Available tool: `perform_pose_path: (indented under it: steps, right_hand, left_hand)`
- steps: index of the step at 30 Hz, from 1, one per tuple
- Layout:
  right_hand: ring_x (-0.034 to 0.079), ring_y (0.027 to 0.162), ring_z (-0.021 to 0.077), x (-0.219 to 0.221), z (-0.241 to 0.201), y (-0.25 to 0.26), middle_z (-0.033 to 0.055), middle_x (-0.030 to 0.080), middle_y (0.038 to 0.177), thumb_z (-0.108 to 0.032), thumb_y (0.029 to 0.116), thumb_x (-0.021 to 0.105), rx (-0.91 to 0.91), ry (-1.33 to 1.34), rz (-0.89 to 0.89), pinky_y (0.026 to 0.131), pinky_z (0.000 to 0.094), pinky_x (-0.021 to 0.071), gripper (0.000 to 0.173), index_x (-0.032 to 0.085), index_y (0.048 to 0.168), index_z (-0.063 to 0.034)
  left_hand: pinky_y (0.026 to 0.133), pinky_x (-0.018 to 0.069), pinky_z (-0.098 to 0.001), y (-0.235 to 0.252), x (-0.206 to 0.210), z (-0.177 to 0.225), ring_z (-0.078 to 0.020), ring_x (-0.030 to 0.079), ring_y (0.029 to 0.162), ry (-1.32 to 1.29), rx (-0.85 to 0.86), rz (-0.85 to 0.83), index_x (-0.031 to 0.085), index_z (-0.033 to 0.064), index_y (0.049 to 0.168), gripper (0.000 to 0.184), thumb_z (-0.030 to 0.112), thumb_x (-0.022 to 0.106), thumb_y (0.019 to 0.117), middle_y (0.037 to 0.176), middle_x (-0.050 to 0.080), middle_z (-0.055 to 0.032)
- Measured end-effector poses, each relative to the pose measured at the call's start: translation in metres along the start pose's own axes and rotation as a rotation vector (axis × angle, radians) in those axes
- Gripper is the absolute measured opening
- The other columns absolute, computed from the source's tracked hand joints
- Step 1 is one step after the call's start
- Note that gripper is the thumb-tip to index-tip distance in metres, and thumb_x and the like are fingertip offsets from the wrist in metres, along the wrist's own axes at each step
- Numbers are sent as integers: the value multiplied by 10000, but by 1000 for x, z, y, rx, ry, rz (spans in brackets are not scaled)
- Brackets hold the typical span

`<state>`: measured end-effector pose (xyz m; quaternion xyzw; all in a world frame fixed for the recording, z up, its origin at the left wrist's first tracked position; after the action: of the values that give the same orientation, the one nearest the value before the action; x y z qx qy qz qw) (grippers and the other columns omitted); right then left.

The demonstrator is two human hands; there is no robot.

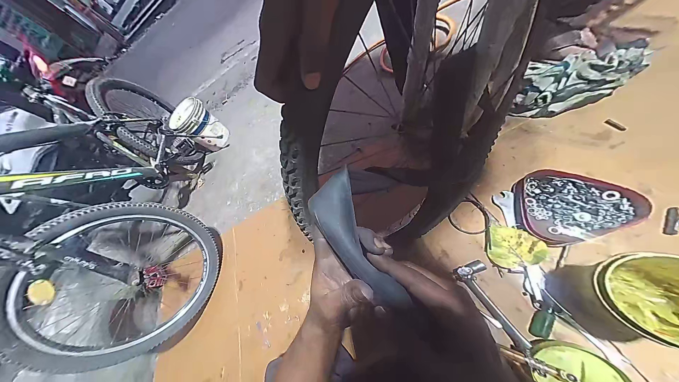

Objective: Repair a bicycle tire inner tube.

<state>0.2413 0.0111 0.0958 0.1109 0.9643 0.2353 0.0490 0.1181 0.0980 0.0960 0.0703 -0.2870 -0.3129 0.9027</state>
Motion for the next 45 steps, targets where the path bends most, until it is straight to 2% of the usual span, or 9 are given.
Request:
perform_pose_path:
  steps: [6,15,18,21,24,29,33,36,45]
  right_hand:
    - [674,952,27,9,-4,3,72,732,1090,-238,1006,588,35,69,-8,844,191,572,372,680,1265,13]
    - [619,741,51,3,-6,4,40,674,869,-288,1079,430,70,35,-147,662,226,535,374,683,1135,-18]
    - [586,681,57,3,-6,5,30,619,791,-326,1093,383,53,-2,-180,602,219,504,404,656,1024,-36]
    - [568,652,66,3,-5,6,31,585,745,-321,1094,381,33,-2,-197,572,226,482,405,639,949,-43]
    - [553,624,74,3,-6,4,28,559,705,-303,1091,389,44,-2,-208,552,229,465,394,637,923,-47]
    - [542,614,68,1,-8,3,20,537,676,-265,1074,416,27,-21,-182,555,222,455,351,621,866,-70]
    - [529,602,65,0,-7,3,15,517,650,-262,1084,418,1,32,-158,549,221,444,366,590,819,-75]
    - [539,627,83,0,-5,5,24,522,668,-253,1085,403,-20,43,-172,574,235,454,362,598,844,-66]
    - [538,625,84,2,-4,12,27,528,675,-264,1084,398,-31,74,-169,558,246,447,392,587,804,-63]
  left_hand:
    - [896,537,-326,6,2,7,-143,646,956,36,46,6,366,136,1389,773,241,864,807,1014,655,-27]
    - [844,533,-292,8,9,6,-109,632,875,106,59,53,408,107,1358,711,232,857,820,934,637,-13]
    - [820,538,-290,8,12,5,-112,630,849,122,64,66,360,92,1416,785,264,851,829,926,637,-25]
    - [868,591,-299,7,13,6,-139,701,897,106,23,30,165,137,1611,1009,280,823,859,1027,709,-75]
    - [871,610,-325,5,12,7,-184,742,898,83,-47,-9,99,139,1638,1060,306,810,869,1028,749,-131]
    - [953,600,-387,3,14,6,-242,752,970,-52,-97,-49,166,181,1633,992,200,805,873,1105,743,-137]
    - [982,574,-397,3,14,6,-235,737,991,-85,-96,-93,162,155,1637,977,145,784,883,1078,746,-136]
    - [917,589,-372,3,13,4,-195,729,918,-74,-82,-52,235,132,1611,929,152,796,871,1026,740,-109]
    - [919,581,-363,2,15,5,-185,721,885,-84,-61,71,335,98,1558,829,100,790,865,993,725,-113]
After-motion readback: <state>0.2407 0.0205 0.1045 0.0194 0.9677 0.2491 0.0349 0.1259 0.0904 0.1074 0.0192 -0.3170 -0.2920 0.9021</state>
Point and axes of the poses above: each hand's wrist, its own y-axis towards the middle knuckle, its own x-axis out of the palm, z = x × y, the point moved 3 cm from there along y, towards the middle knuckle
